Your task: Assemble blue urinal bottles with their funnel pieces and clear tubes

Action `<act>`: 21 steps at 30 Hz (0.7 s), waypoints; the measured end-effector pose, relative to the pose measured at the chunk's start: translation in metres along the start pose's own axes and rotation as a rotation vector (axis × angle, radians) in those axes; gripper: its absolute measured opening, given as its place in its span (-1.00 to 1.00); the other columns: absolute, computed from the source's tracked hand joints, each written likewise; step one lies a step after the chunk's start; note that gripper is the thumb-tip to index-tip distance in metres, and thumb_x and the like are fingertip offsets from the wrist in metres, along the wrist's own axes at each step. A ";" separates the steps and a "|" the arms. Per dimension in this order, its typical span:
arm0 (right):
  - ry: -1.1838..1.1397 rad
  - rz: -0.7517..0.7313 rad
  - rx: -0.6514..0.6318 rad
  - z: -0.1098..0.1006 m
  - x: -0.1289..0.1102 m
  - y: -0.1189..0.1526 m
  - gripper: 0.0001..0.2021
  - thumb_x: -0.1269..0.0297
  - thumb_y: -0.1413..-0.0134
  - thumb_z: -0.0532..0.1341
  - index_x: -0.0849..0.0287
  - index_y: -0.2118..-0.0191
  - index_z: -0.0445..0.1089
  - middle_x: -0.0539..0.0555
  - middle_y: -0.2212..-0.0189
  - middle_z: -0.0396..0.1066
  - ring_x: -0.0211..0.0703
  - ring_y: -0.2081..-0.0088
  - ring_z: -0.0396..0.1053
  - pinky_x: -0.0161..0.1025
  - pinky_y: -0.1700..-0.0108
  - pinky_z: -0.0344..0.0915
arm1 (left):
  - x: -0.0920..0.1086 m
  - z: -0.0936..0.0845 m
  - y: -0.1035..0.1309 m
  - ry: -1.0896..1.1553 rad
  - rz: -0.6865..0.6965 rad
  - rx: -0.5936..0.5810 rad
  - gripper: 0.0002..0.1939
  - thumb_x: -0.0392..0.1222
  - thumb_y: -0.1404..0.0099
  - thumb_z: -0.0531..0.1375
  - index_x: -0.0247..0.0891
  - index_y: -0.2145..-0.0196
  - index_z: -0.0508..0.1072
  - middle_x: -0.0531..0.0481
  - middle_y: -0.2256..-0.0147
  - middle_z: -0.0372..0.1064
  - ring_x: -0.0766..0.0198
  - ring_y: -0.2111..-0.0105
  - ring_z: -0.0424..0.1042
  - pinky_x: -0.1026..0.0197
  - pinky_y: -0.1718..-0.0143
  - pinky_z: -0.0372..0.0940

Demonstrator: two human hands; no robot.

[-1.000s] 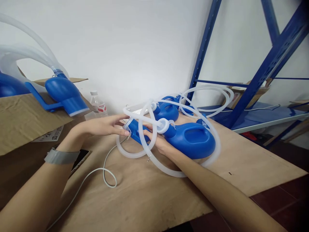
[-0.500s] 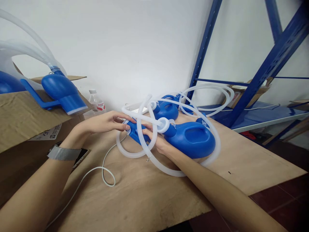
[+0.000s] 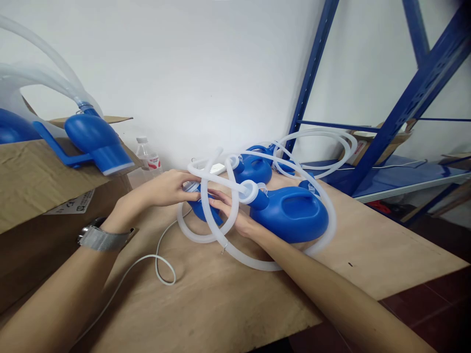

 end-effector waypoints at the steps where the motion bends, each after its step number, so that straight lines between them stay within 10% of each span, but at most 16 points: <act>1: 0.017 -0.015 -0.005 0.001 -0.003 0.001 -0.49 -0.02 -0.12 0.36 -0.03 -0.17 0.46 0.04 -0.30 0.40 0.06 -0.38 0.26 0.04 -0.44 0.14 | 0.000 -0.001 0.000 -0.020 -0.012 0.018 -0.45 0.22 -0.42 0.12 -0.11 -0.18 0.55 -0.08 0.00 0.61 0.08 0.13 0.57 0.19 0.09 0.35; 12: 0.148 -0.122 0.070 -0.005 -0.002 -0.004 -0.66 0.07 -0.05 0.40 0.02 0.06 0.48 0.00 0.32 0.44 -0.01 0.24 0.48 0.02 0.05 0.43 | 0.001 0.001 0.002 -0.292 -0.280 0.099 -0.26 0.45 -0.37 0.02 -0.14 -0.17 0.53 -0.25 -0.03 0.57 -0.13 0.12 0.57 0.06 0.16 0.35; 21: 0.053 -0.116 0.013 0.003 -0.007 0.001 -0.65 0.08 -0.08 0.36 0.03 0.05 0.35 -0.05 0.45 0.48 -0.04 0.30 0.48 -0.03 0.08 0.40 | 0.022 0.007 -0.002 -0.396 -0.401 0.082 -0.42 0.24 -0.43 0.04 -0.16 -0.16 0.50 -0.30 -0.17 0.45 -0.31 0.05 0.56 -0.07 0.16 0.43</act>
Point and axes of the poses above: each hand's wrist, its own y-axis away from the middle knuckle, its own z-axis out of the palm, x = y × z, the point moved 5 cm from there along -y, towards the middle knuckle
